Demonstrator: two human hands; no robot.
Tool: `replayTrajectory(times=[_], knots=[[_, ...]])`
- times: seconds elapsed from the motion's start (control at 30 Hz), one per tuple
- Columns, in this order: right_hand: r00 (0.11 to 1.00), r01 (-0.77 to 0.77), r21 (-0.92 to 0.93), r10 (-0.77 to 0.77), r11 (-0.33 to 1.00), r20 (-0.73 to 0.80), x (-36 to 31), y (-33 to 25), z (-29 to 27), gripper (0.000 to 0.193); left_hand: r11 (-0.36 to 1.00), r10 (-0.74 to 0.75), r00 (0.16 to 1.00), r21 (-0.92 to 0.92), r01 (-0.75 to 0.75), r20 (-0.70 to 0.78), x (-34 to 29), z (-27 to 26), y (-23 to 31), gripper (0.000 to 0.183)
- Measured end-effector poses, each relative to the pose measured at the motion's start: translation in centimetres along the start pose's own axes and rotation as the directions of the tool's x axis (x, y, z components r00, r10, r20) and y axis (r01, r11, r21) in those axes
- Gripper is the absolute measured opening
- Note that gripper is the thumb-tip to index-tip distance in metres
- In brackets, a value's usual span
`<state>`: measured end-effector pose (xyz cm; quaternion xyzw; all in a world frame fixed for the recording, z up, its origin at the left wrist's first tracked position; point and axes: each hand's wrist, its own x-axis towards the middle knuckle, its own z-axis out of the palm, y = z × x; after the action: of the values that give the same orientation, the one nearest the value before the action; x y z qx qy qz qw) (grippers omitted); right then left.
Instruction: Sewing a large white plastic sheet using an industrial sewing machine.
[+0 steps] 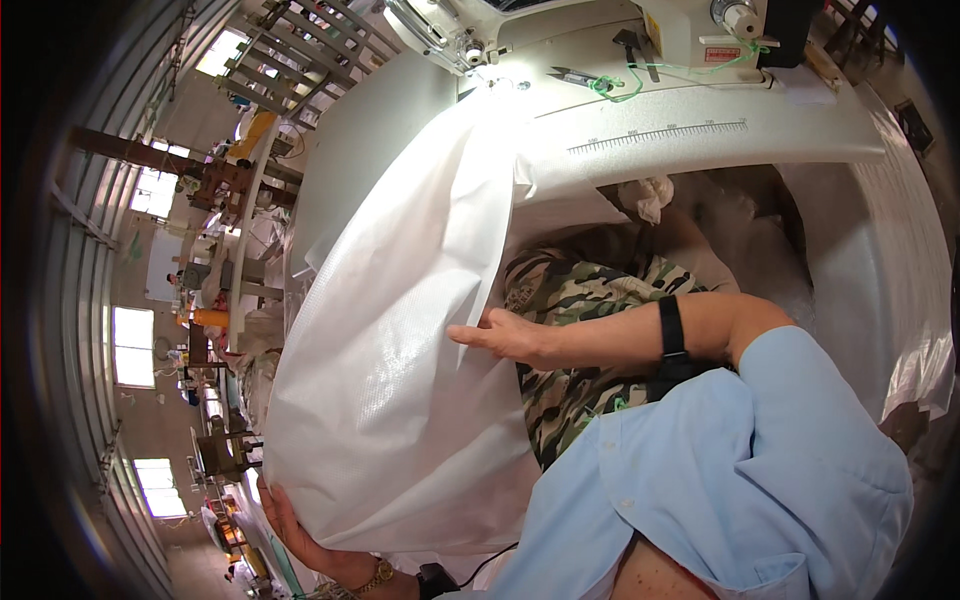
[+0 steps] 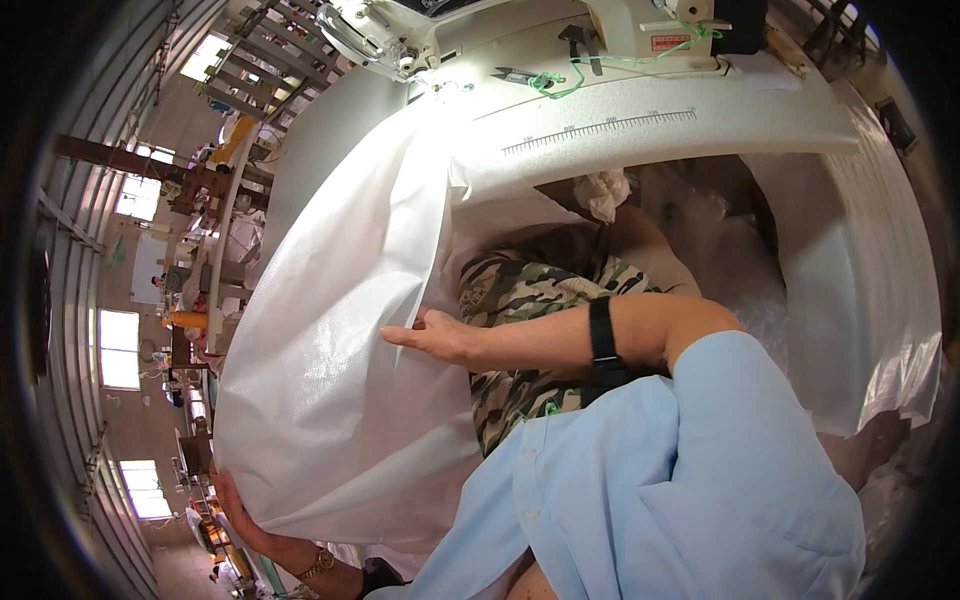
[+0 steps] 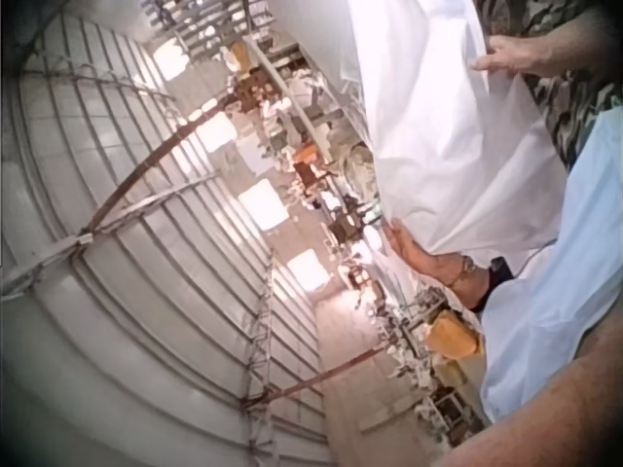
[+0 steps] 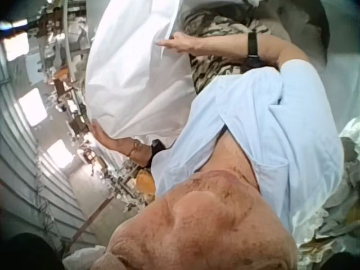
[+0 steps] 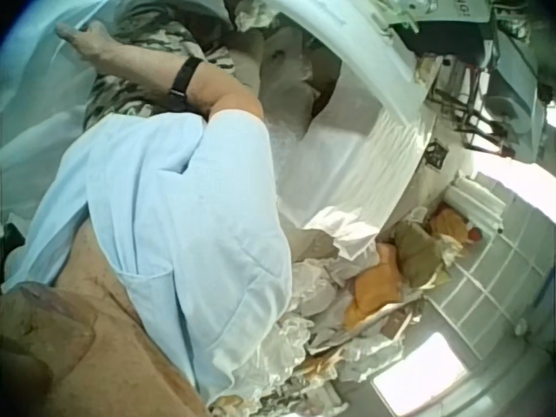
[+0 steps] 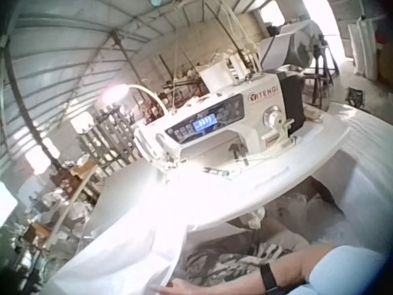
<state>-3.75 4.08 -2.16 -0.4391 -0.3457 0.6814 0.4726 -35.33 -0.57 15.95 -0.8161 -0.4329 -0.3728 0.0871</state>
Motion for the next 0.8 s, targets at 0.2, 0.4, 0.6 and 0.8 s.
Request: replayTrajectory(times=[0.2,0.4,0.6,0.8], knots=[[0.999,0.007,0.124,-0.001,0.992,-0.049,1.4,2.2,2.0,0.045,0.874,-0.331,0.944,-0.38,0.303,-0.008,2.9,0.3,2.7,0.077],[0.901,0.386,0.054,-0.389,0.921,0.193,-4.3,-1.4,0.5,0.036,0.892,-0.327,0.935,-0.283,0.353,0.135,5.7,2.4,-12.6,0.034],[0.842,0.518,-0.285,-0.423,0.806,0.335,-8.0,-5.5,1.3,0.044,0.706,-0.037,0.832,0.604,-0.37,0.553,6.0,11.0,-17.5,0.02],[0.856,0.514,-0.452,-0.472,0.729,0.212,-6.3,-0.9,3.8,0.043,0.688,0.27,0.691,-0.637,0.348,0.67,8.4,15.1,4.3,0.027]])
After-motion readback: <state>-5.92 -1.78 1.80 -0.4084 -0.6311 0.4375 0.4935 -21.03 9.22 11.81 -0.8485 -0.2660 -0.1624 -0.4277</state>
